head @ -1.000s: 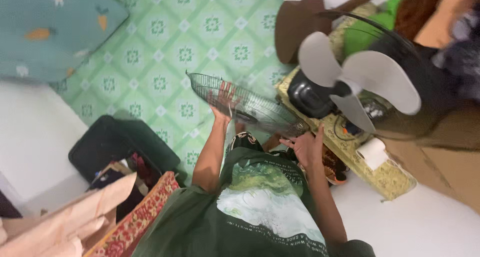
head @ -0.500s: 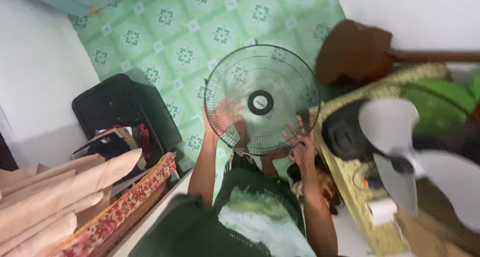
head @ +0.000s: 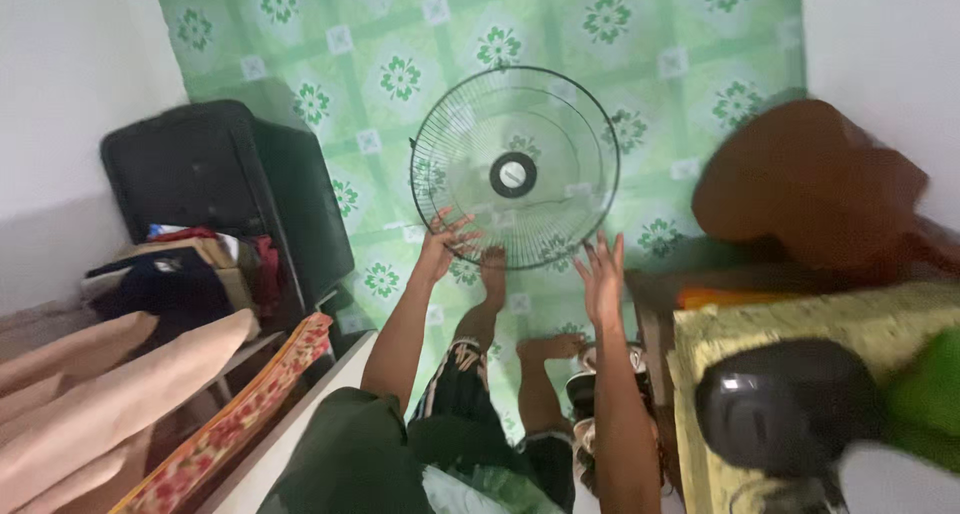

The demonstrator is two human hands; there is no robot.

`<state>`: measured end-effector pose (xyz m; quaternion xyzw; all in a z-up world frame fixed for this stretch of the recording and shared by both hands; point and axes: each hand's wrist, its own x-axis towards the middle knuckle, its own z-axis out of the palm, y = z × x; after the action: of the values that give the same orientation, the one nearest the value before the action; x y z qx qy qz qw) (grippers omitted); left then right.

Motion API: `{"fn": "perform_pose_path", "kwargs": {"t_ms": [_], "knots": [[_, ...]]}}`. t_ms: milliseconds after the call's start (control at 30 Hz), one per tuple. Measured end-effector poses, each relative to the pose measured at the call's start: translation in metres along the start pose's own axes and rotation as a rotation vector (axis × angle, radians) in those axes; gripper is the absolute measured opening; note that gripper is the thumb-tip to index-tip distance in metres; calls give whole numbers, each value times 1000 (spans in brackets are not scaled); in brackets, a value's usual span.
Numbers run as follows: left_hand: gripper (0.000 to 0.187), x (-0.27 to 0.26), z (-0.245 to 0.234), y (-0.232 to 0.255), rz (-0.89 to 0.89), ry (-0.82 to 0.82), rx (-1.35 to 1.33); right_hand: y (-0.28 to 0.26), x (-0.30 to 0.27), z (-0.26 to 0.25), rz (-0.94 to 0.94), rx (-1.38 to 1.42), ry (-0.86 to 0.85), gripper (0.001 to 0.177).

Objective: The person disassembles a table fan by removing the front grille, fan blades, and rear grille, then unscrews the motor housing. The components are placed on the floor.

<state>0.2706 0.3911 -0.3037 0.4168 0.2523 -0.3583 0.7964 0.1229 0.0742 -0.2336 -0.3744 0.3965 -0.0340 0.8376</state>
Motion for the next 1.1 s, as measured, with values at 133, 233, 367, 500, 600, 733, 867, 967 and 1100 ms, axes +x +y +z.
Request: {"fn": "perform_pose_path", "kwargs": {"t_ms": [133,233,367,500,600,733,867,967,1100], "knots": [[79,81,-35,-11,23,137,-32,53,11,-29,20,-194,-42,82],[84,138,-58,-23,81,177,-91,92,-2,-49,174,-296,-1,78],[81,213,-87,-37,144,232,-132,135,-34,-75,327,-372,101,73],[75,277,-106,-57,173,314,-199,159,-47,-99,463,-339,228,78],[71,318,-109,-66,195,365,-273,167,-49,-114,580,-401,300,75],[62,350,-100,-83,212,382,-421,179,-39,-130,539,-319,316,71],[71,353,-94,-95,196,441,-276,193,-33,-138,563,-326,335,69],[63,348,-95,-102,82,569,-203,200,-35,-142,497,-266,295,69],[62,325,-106,-98,-178,694,9,206,-42,-135,426,-187,251,65]]}}
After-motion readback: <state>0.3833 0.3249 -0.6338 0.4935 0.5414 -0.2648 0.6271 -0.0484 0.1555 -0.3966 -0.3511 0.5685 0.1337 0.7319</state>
